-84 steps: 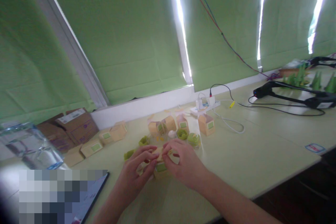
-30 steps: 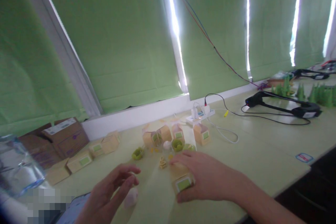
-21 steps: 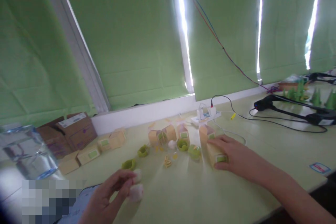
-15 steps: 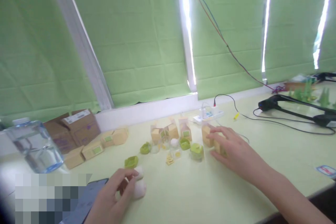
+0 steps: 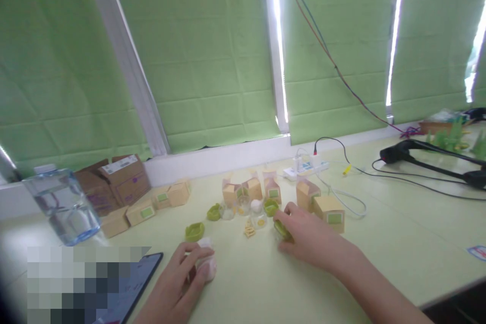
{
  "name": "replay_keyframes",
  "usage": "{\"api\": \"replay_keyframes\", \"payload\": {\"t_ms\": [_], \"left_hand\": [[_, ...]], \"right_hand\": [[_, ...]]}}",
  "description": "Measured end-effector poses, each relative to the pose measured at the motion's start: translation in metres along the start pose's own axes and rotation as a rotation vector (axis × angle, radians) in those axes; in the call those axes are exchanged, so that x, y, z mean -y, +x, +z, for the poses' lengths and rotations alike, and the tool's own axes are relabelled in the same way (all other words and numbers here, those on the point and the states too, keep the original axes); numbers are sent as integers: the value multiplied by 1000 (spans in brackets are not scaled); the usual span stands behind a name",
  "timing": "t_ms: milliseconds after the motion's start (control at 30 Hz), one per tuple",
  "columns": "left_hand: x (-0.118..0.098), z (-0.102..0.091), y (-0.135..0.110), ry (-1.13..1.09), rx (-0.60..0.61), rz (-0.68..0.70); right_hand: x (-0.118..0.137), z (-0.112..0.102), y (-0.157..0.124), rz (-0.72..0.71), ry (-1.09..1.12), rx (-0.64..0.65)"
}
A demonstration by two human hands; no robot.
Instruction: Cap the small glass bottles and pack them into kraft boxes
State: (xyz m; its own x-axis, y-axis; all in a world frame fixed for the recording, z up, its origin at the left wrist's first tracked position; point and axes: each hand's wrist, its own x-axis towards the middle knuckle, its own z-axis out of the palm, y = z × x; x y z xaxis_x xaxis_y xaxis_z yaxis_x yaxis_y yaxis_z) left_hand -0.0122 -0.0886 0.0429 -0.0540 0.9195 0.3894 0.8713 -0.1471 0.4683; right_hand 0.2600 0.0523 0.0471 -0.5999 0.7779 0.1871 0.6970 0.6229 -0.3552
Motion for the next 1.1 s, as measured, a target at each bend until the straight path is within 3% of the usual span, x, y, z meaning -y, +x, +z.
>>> {"api": "replay_keyframes", "payload": {"t_ms": [133,200,400,533,600,733,833,967,1100], "left_hand": [[-2,1,2,40,-142,66],[-6,5,2,27,-158,137],[-22,33,3,28,33,364],[-15,44,2,3,65,378],[-10,45,0,-33,10,357],[-9,41,-2,-65,-60,325],[-15,39,-3,-34,-53,312],[-19,38,-4,-7,-41,318],[-20,35,-5,-8,-57,317]], "right_hand": [[16,-8,-5,-27,177,0],[28,-5,-4,-56,289,-5],[57,23,-1,-126,685,78],[57,22,-4,-171,773,107],[49,9,-2,-193,705,26],[13,-29,8,-139,376,-310],[-29,-54,17,23,126,-433],[-73,-62,27,235,-179,-390],[-84,-49,35,205,-284,-291]]}}
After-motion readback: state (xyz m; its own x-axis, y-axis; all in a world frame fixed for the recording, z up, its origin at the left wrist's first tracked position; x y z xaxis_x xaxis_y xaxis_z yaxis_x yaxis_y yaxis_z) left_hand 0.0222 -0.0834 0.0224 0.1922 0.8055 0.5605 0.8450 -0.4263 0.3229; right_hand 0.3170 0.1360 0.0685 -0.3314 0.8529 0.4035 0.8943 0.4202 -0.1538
